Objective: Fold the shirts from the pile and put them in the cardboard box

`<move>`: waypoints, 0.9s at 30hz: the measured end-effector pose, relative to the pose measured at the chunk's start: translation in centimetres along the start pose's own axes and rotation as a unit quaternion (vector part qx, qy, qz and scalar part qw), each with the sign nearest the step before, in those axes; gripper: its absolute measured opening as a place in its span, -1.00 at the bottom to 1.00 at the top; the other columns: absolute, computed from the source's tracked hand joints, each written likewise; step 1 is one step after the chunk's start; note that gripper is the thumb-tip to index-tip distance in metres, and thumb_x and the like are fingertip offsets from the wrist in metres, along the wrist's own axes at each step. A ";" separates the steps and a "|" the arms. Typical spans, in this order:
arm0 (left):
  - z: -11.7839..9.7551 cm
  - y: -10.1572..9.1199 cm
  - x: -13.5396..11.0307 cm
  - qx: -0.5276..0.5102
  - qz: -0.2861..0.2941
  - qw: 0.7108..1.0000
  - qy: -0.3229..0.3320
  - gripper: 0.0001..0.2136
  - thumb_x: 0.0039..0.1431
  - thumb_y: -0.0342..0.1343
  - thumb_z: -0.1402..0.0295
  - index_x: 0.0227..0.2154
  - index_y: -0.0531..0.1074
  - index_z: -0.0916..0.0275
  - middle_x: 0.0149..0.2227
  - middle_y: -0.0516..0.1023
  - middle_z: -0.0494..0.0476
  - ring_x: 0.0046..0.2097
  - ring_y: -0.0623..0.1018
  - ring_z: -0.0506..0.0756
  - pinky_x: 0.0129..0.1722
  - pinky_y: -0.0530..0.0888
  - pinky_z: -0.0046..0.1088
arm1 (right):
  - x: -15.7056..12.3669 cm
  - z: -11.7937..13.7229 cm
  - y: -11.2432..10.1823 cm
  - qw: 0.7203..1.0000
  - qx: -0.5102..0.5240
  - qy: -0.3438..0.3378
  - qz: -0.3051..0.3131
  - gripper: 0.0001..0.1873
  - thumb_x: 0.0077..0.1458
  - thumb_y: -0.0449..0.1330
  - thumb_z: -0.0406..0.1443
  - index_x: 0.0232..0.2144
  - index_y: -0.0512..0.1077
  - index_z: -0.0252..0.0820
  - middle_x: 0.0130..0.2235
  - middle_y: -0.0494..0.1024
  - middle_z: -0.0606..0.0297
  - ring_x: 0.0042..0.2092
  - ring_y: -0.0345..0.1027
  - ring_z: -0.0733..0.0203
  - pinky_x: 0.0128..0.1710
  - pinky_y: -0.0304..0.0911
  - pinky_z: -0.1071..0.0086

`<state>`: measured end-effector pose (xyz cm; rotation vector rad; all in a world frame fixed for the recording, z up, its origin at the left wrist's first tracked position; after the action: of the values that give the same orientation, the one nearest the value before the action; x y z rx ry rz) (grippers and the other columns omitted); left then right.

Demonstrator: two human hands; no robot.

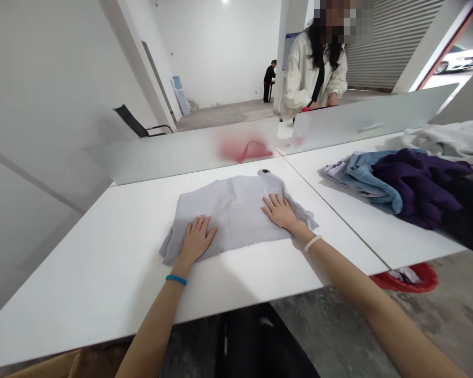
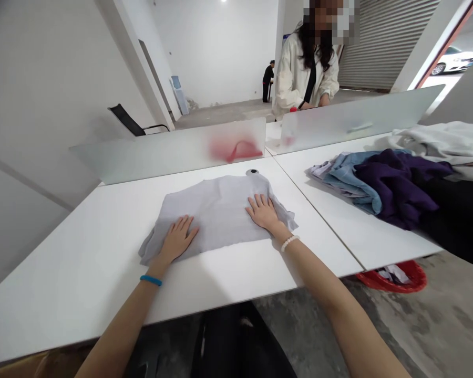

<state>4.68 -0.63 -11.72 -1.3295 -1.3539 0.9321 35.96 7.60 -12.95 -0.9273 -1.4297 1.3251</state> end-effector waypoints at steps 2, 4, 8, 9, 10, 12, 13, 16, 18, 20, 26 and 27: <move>-0.6 -0.1 -1.1 0.046 -0.004 0.999 0.001 -0.41 0.30 -0.31 0.06 0.24 0.13 0.35 0.31 0.12 0.30 0.33 0.08 0.23 0.27 0.04 -0.08 | -1.0 0.2 -0.1 1.000 -0.004 -0.008 -0.002 -0.37 0.31 -0.26 -0.04 0.30 0.06 -0.19 0.33 0.02 0.07 0.33 -0.16 -0.13 0.25 -0.14 -0.03; -1.2 -0.1 -2.5 0.075 -0.007 0.997 0.000 -0.41 0.31 -0.32 0.07 0.24 0.13 0.35 0.30 0.13 0.29 0.33 0.09 0.23 0.26 0.07 -0.08 | -2.2 0.4 -0.2 1.000 -0.007 -0.019 -0.004 -0.38 0.31 -0.25 -0.05 0.30 0.06 -0.19 0.32 0.04 0.06 0.33 -0.15 -0.13 0.25 -0.13 -0.04; -1.0 -0.3 -6.6 0.088 -0.003 0.996 0.013 -0.38 0.30 -0.34 0.05 0.27 0.06 0.37 0.30 0.13 0.27 0.32 0.10 0.22 0.26 0.08 -0.11 | -5.5 -0.1 -0.7 0.998 -0.013 -0.061 -0.024 -0.42 0.32 -0.24 -0.10 0.28 0.11 -0.21 0.31 0.07 0.06 0.32 -0.11 -0.09 0.25 -0.08 0.01; -0.4 -0.4 -7.9 0.095 -0.006 0.995 0.013 -0.37 0.30 -0.35 0.04 0.27 0.06 0.38 0.30 0.14 0.28 0.32 0.10 0.23 0.26 0.08 -0.11 | -6.7 -0.6 -0.8 0.997 -0.011 -0.076 -0.029 -0.43 0.33 -0.24 -0.11 0.27 0.13 -0.20 0.31 0.08 0.08 0.32 -0.10 -0.07 0.25 -0.07 0.04; 0.4 -0.5 -9.2 0.105 -0.010 0.994 0.008 -0.36 0.29 -0.35 0.04 0.27 0.07 0.40 0.30 0.14 0.30 0.32 0.11 0.23 0.26 0.07 -0.10 | -7.9 -1.1 -0.8 0.995 -0.008 -0.088 -0.035 -0.43 0.33 -0.24 -0.11 0.27 0.13 -0.20 0.31 0.08 0.10 0.32 -0.10 -0.05 0.25 -0.05 0.05; 2.2 -0.7 -11.7 0.124 -0.020 0.992 -0.017 -0.36 0.28 -0.35 0.05 0.25 0.11 0.42 0.29 0.14 0.33 0.32 0.10 0.28 0.26 0.07 -0.03 | -10.8 -2.3 -0.9 0.994 -0.001 -0.099 -0.047 -0.43 0.33 -0.24 -0.11 0.27 0.13 -0.20 0.31 0.10 0.12 0.33 -0.10 -0.03 0.25 -0.03 0.06; 3.0 -0.8 -12.8 0.130 -0.025 0.991 -0.035 -0.37 0.28 -0.36 0.07 0.25 0.12 0.41 0.30 0.12 0.34 0.32 0.08 0.30 0.24 0.07 0.03 | -12.3 -2.9 -0.9 0.994 0.003 -0.096 -0.055 -0.42 0.33 -0.24 -0.10 0.27 0.13 -0.21 0.30 0.10 0.12 0.33 -0.11 -0.03 0.25 -0.03 0.05; 3.6 -1.4 -14.9 0.131 -0.050 0.987 -0.084 -0.41 0.29 -0.37 0.11 0.24 0.14 0.36 0.30 0.11 0.36 0.33 0.05 0.37 0.20 0.05 0.19 | -16.4 -4.2 -1.0 0.995 0.013 -0.063 -0.078 -0.39 0.31 -0.22 -0.04 0.28 0.10 -0.18 0.32 0.05 0.13 0.34 -0.15 -0.03 0.25 -0.06 -0.02; 1.8 -1.9 -14.9 0.130 -0.081 0.984 -0.093 -0.39 0.29 -0.34 0.09 0.22 0.17 0.42 0.27 0.16 0.47 0.33 0.02 0.42 0.20 0.01 0.22 | -18.2 -4.4 -1.2 0.996 0.021 -0.039 -0.079 -0.37 0.29 -0.19 0.00 0.28 0.09 -0.16 0.33 0.03 0.14 0.34 -0.17 -0.03 0.24 -0.04 -0.04; -1.6 -2.4 -13.7 0.119 -0.107 0.985 -0.062 -0.34 0.27 -0.29 0.02 0.20 0.19 0.48 0.25 0.18 0.53 0.32 0.02 0.44 0.22 -0.01 0.19 | -19.0 -4.3 -1.4 0.997 0.030 -0.021 -0.069 -0.36 0.28 -0.17 0.02 0.27 0.11 -0.16 0.33 0.03 0.13 0.34 -0.17 -0.05 0.23 -0.03 -0.04; -12.9 -1.4 -8.0 0.047 -0.002 0.979 0.200 -0.29 0.19 -0.12 -0.07 0.27 0.08 0.32 0.33 0.07 0.28 0.34 0.00 0.35 0.27 -0.03 0.07 | -18.8 -3.5 -2.5 0.997 0.055 -0.003 -0.054 -0.41 0.29 -0.15 -0.05 0.26 0.15 -0.16 0.31 0.09 0.11 0.34 -0.16 -0.03 0.24 -0.05 -0.04; -13.9 -0.8 -7.4 0.047 0.017 0.975 0.215 -0.29 0.18 -0.11 -0.08 0.27 0.08 0.30 0.32 0.08 0.27 0.34 0.01 0.36 0.27 -0.03 0.08 | -18.8 -3.5 -2.6 0.997 0.059 -0.003 -0.052 -0.42 0.29 -0.16 -0.06 0.25 0.16 -0.15 0.30 0.10 0.12 0.34 -0.16 -0.02 0.24 -0.05 -0.04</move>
<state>17.33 -9.54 -8.76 -1.3883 -0.9451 0.6707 44.49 -9.67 -13.09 -0.7612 -1.3703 1.3211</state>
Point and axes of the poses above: each hand's wrist, its own x-axis towards the middle knuckle, its own y-axis out of the palm, z = x × y, the point moved 2 cm from there along x, towards the middle knuckle
